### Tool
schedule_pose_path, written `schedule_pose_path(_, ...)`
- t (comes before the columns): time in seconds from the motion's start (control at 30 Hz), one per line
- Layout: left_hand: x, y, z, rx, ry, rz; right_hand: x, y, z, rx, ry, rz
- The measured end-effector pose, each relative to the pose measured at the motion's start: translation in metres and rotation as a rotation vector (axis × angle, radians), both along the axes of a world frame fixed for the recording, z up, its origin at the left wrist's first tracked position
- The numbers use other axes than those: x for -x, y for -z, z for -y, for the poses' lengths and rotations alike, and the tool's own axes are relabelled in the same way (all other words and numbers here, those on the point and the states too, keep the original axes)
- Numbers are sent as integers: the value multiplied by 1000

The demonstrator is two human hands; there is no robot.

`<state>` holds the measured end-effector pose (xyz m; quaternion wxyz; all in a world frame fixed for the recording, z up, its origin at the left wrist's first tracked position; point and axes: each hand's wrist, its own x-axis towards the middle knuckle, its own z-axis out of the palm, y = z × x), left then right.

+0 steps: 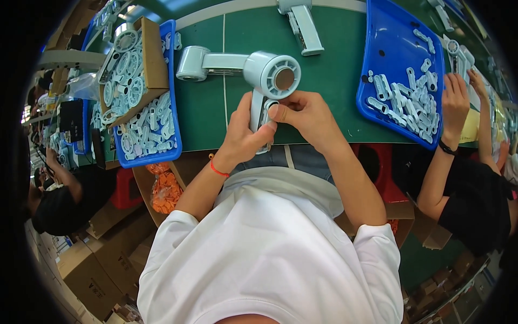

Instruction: Assembling plastic components of small appliances at a factory workstation.

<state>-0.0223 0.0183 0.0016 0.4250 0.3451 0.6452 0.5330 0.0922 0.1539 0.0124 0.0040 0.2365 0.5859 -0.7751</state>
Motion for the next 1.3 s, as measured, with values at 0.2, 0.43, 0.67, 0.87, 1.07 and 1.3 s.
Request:
schedule_pose_path(0.2, -11, 14, -6, -407, 68, -408, -3, 4, 36, -287, 238, -289)
schedule_pose_path(0.43, -8, 25, 28, -301, -185, -14, 0, 14, 24, -380, 433, -728)
schedule_pose_path(0.67, -36, -20, 30, -849, -104, -1177, 21, 0, 25, -1438, 85, -207)
schedule_pose_path(0.87, -7, -22, 17, -53, -59, -1346, -14, -14, -3, -1403, -192, -111)
schedule_pose_path(1.07, 10, -17, 2, -30, 101, -1350, -20, 9, 2, -1285, -16, -243)
schedule_pose_path(1.3, 9, -8, -2, -176, 19, -1364, -17, 29, 6, -1529, 85, -323)
